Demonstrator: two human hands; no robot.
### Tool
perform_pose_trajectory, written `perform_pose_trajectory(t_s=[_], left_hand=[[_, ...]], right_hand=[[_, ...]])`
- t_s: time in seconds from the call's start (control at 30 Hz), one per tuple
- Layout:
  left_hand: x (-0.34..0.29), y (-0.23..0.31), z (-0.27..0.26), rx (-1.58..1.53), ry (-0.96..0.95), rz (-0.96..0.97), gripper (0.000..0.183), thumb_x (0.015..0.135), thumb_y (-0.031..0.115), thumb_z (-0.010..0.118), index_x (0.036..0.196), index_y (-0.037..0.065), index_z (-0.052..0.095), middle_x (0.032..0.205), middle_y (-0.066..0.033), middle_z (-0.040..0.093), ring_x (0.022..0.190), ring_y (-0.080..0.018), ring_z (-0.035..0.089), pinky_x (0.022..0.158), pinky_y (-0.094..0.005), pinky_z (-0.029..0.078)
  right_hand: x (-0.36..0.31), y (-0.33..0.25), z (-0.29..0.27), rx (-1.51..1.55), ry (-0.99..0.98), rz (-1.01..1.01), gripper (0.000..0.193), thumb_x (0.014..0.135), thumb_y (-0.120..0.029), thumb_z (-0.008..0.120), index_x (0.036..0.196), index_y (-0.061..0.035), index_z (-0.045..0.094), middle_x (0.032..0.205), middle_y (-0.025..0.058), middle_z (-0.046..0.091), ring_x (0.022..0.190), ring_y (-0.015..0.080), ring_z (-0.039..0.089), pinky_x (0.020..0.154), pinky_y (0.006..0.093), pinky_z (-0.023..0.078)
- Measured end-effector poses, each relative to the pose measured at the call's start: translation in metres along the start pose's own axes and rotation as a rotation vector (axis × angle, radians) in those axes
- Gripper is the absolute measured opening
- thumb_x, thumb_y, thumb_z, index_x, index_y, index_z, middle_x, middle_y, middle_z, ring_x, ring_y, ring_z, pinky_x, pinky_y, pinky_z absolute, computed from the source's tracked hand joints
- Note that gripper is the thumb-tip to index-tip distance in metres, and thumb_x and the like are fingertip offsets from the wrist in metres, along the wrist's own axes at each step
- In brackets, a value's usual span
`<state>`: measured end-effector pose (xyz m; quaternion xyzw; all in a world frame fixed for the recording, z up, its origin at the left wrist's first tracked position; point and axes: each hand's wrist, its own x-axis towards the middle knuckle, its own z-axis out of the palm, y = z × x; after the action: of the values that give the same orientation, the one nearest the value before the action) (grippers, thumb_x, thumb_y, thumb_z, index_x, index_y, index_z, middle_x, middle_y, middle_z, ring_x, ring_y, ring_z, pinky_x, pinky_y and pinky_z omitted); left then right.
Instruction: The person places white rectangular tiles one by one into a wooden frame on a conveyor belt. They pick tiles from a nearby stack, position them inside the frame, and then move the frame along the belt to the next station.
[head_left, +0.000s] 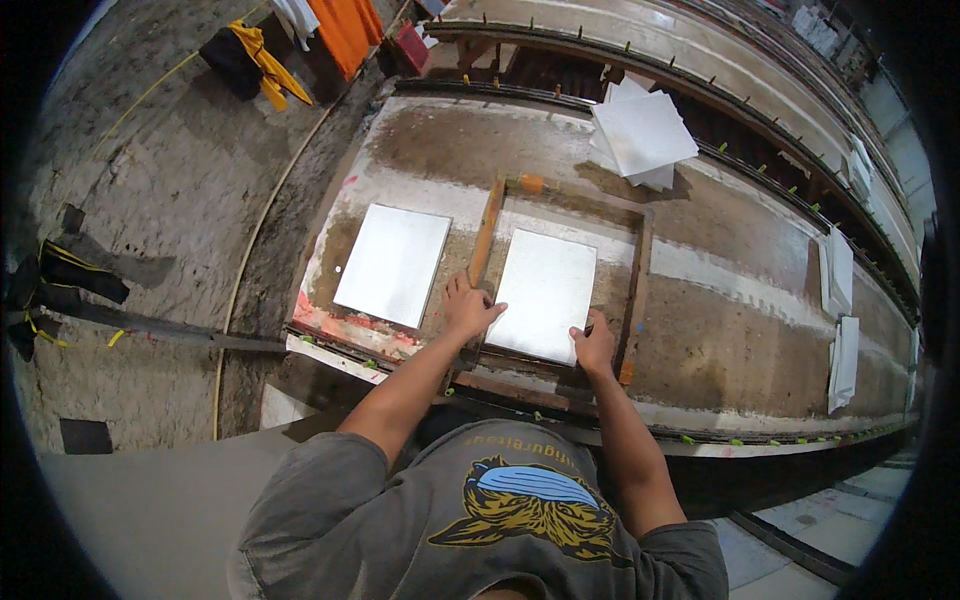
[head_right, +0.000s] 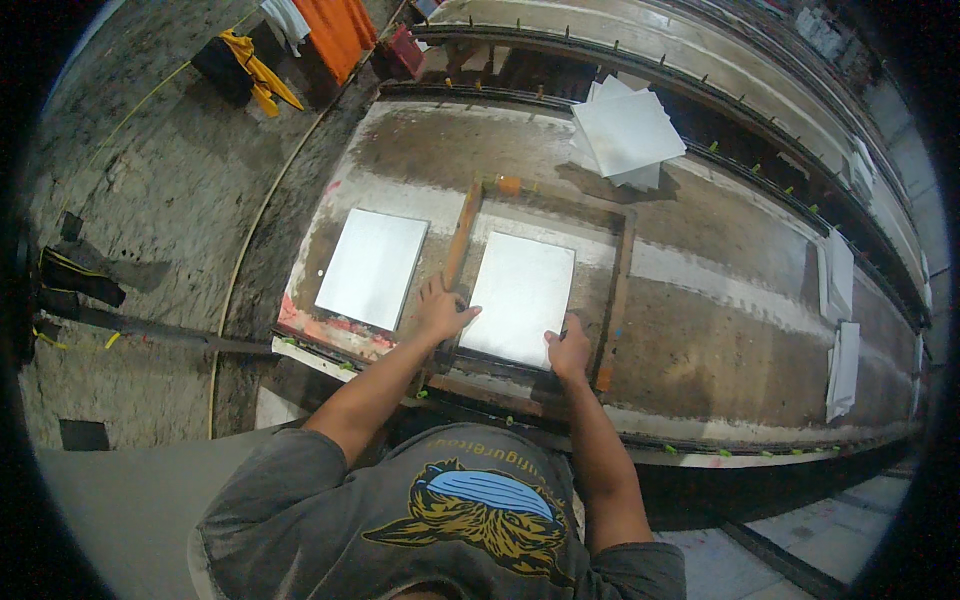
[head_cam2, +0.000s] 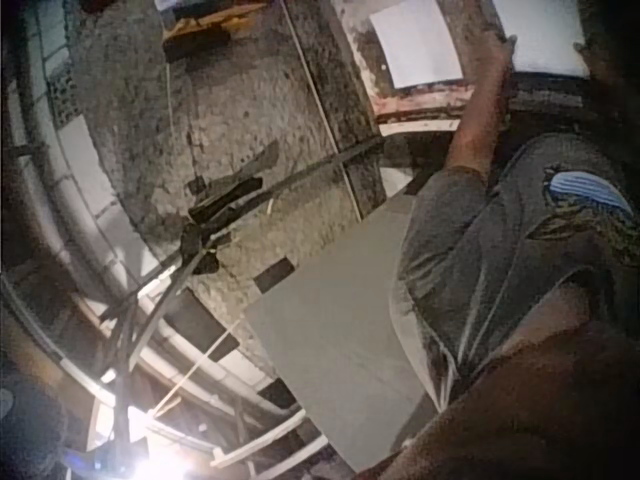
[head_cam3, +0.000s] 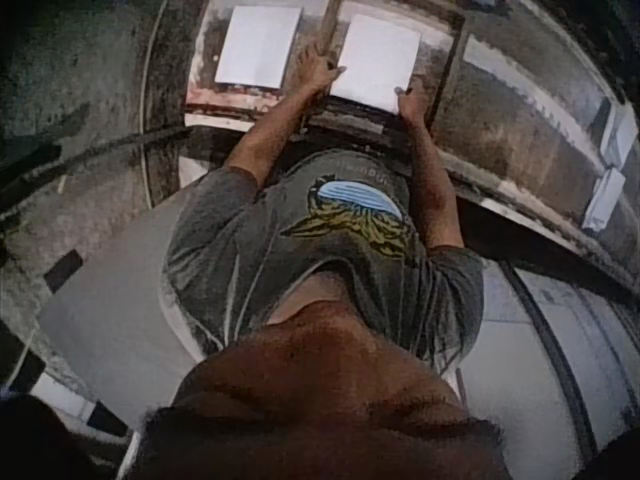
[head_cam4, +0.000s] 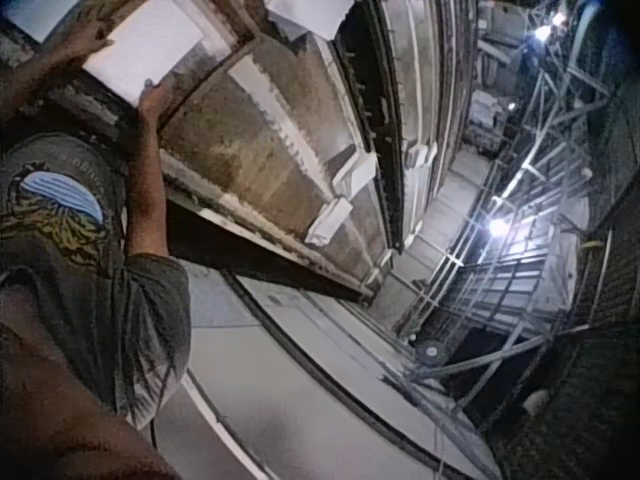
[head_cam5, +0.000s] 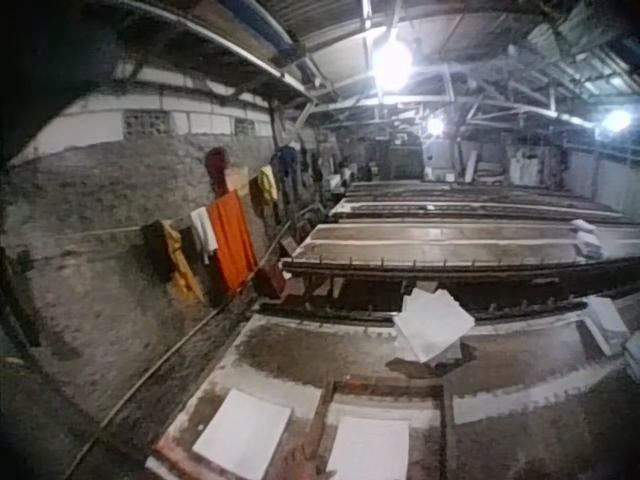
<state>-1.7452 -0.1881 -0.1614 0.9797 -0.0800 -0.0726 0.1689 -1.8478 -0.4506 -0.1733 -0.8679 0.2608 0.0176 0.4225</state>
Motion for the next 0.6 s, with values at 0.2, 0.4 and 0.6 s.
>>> perform_pose_trajectory(t_s=[0.2,0.4,0.6], left_hand=[[0.0,0.001,-0.014,-0.007,-0.144,-0.006,0.043,0.076,0.057,0.078,0.087,0.016,0.082,0.145,-0.0244,0.038,0.137,-0.0449,0.029,0.115,-0.0546,0.021],[-0.001,0.0,-0.014,-0.016,-0.102,0.004,0.044,0.074,0.057,0.08,0.086,0.015,0.082,0.145,-0.0242,0.04,0.137,-0.0438,0.031,0.114,-0.0547,0.023],[-0.004,0.0,-0.008,-0.017,-0.045,-0.02,0.039,0.073,0.053,0.082,0.082,0.015,0.08,0.147,-0.021,0.04,0.137,-0.0417,0.033,0.115,-0.0522,0.023]], right_hand=[[-0.001,0.013,0.01,-0.018,0.046,-0.048,0.051,0.081,-0.015,0.079,0.128,-0.0074,0.059,0.092,0.0211,0.07,0.09,0.0387,0.068,0.082,0.0465,0.051],[-0.006,0.001,0.004,-0.008,0.007,-0.006,0.053,0.082,-0.017,0.078,0.13,-0.0076,0.058,0.098,0.0216,0.07,0.095,0.0394,0.068,0.087,0.0473,0.05],[0.002,0.02,0.016,-0.022,0.065,-0.071,0.051,0.082,-0.015,0.078,0.129,-0.0077,0.06,0.095,0.0206,0.071,0.092,0.0374,0.068,0.085,0.0451,0.051]])
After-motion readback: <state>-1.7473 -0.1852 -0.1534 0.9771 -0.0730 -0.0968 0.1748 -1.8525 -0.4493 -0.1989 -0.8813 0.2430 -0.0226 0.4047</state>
